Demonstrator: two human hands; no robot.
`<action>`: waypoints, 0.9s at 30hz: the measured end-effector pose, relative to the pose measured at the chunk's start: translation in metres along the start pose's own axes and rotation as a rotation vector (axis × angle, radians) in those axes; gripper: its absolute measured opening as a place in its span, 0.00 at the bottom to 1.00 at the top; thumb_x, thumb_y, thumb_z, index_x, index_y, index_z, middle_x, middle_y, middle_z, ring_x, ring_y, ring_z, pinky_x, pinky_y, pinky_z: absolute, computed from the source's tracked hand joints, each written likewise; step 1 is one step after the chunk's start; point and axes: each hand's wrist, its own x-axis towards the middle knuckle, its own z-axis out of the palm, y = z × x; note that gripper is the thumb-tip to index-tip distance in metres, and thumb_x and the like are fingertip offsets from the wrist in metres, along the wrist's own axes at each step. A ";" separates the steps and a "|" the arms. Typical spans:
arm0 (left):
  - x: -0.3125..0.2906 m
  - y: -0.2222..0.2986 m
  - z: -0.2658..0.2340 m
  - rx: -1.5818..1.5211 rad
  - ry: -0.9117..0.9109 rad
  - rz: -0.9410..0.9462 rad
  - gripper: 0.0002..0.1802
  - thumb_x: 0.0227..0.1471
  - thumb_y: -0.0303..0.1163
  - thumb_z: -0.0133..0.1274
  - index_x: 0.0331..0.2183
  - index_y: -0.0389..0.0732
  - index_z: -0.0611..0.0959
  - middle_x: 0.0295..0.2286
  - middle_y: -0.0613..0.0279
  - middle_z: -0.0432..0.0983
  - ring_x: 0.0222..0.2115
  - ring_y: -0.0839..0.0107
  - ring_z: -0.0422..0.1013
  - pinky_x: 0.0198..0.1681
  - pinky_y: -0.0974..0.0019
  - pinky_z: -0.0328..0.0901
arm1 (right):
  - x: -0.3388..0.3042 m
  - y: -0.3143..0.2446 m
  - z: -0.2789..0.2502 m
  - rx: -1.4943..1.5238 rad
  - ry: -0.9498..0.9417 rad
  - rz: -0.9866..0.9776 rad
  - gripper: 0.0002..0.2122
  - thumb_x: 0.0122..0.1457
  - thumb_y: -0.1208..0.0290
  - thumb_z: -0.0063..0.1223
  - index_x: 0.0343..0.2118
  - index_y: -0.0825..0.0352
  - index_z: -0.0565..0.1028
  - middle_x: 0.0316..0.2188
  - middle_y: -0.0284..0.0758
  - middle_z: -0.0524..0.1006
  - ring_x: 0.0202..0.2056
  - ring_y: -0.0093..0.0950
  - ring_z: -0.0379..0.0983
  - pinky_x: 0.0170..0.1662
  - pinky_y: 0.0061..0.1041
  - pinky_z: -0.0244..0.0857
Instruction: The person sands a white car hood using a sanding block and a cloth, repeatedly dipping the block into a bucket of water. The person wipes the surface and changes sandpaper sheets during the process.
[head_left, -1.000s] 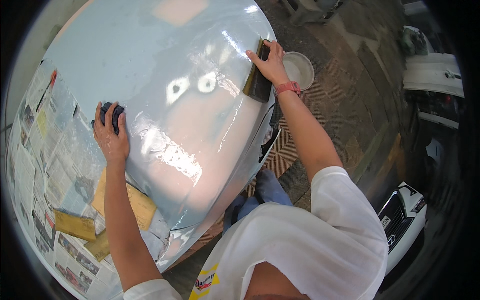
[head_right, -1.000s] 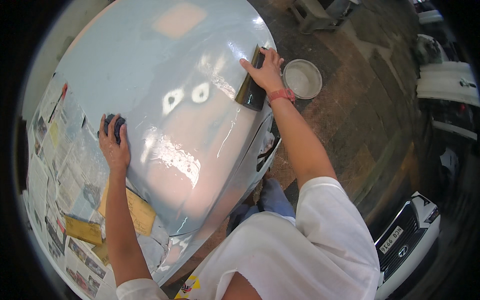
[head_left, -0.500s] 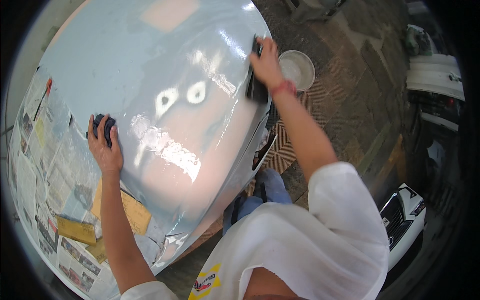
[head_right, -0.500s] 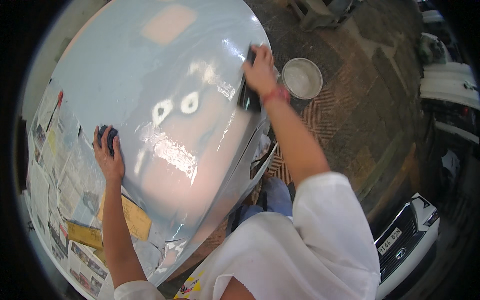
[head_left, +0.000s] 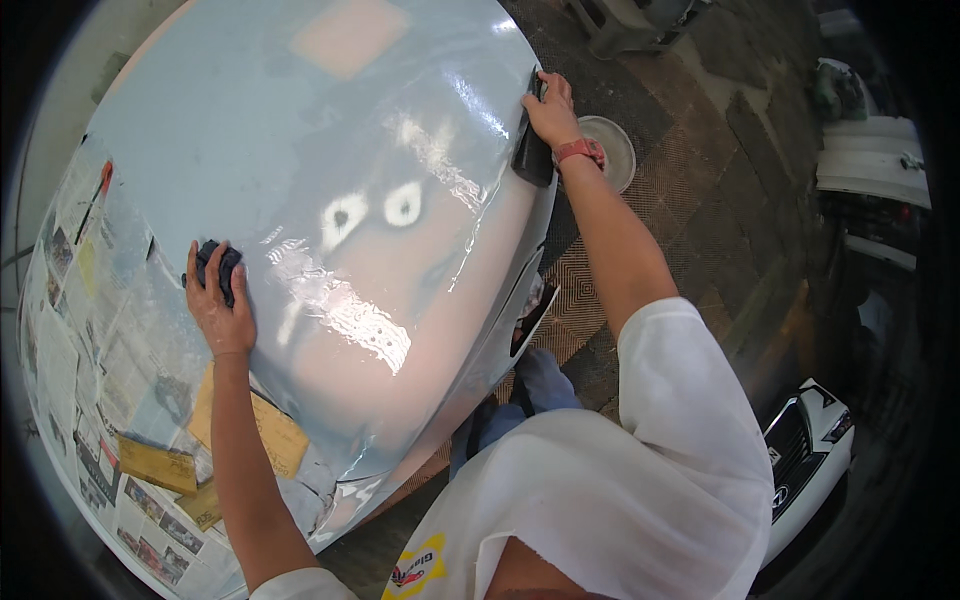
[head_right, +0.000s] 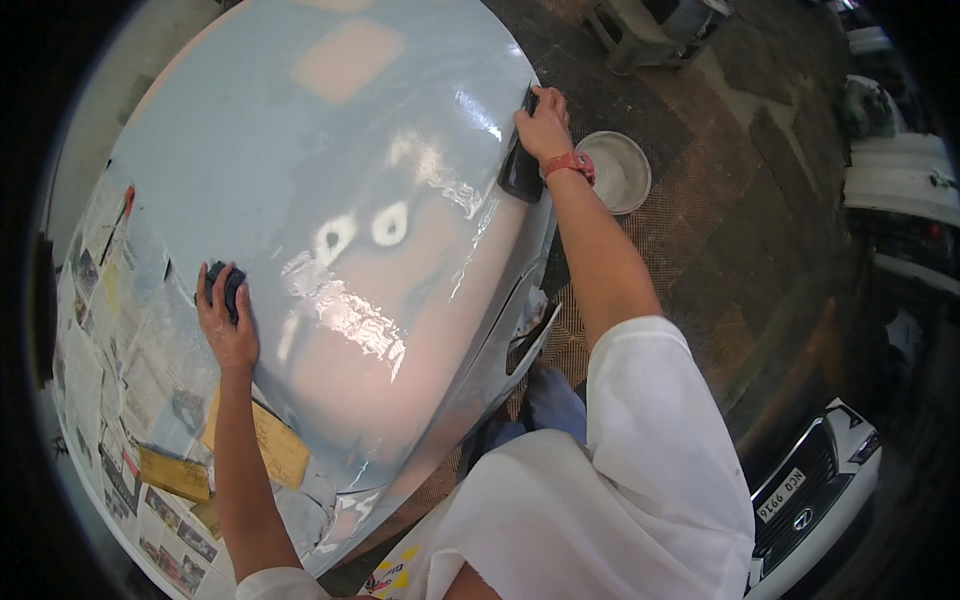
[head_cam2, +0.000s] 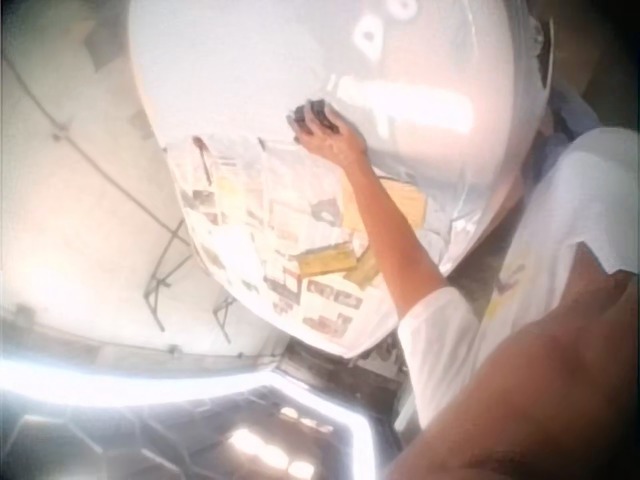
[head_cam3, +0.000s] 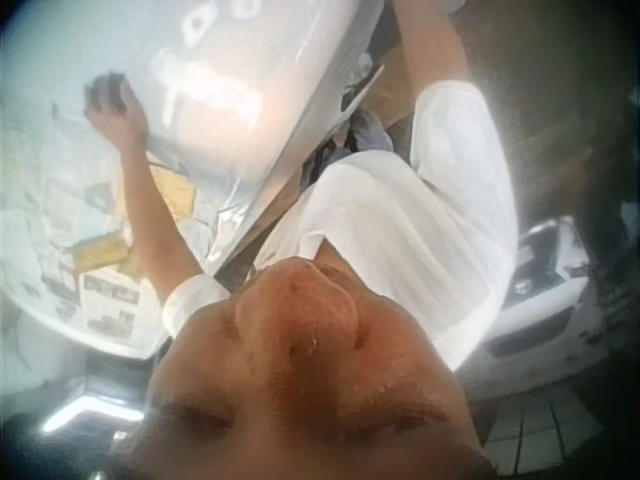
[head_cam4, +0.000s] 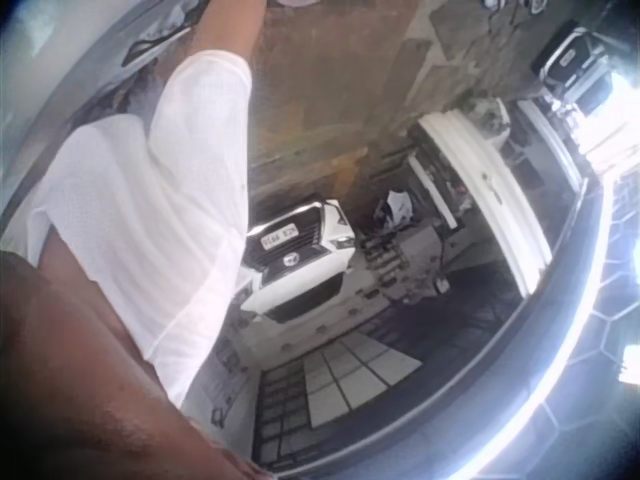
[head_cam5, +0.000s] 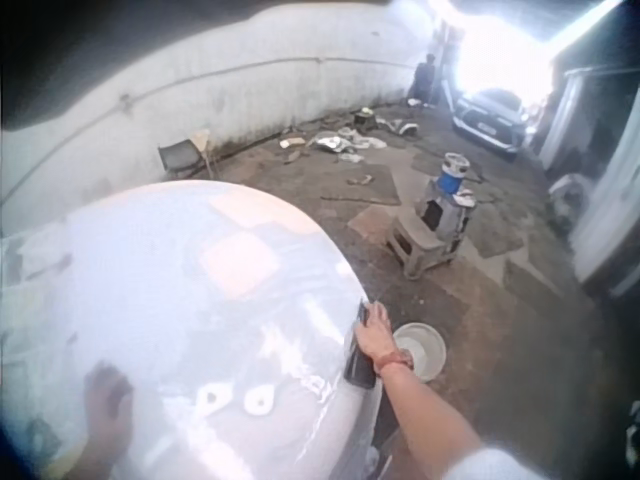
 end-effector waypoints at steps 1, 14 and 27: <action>-0.002 -0.004 -0.001 0.005 0.002 0.001 0.23 0.73 0.47 0.53 0.64 0.55 0.82 0.72 0.52 0.62 0.69 0.41 0.62 0.72 0.40 0.56 | -0.010 -0.010 0.007 -0.003 0.000 -0.055 0.31 0.66 0.66 0.58 0.69 0.73 0.65 0.73 0.56 0.60 0.75 0.56 0.53 0.78 0.48 0.49; 0.002 0.000 -0.001 0.015 -0.001 0.025 0.22 0.72 0.45 0.54 0.63 0.54 0.81 0.71 0.50 0.62 0.68 0.40 0.62 0.71 0.40 0.58 | 0.001 0.004 0.012 -0.006 0.024 0.033 0.31 0.66 0.64 0.56 0.70 0.70 0.65 0.74 0.59 0.56 0.76 0.58 0.51 0.79 0.50 0.48; -0.001 0.003 -0.009 0.022 -0.011 -0.006 0.23 0.72 0.45 0.54 0.63 0.52 0.81 0.71 0.47 0.62 0.67 0.39 0.63 0.70 0.40 0.60 | 0.009 -0.009 0.014 -0.013 0.019 -0.014 0.28 0.66 0.68 0.57 0.68 0.69 0.67 0.72 0.56 0.59 0.73 0.59 0.55 0.77 0.51 0.53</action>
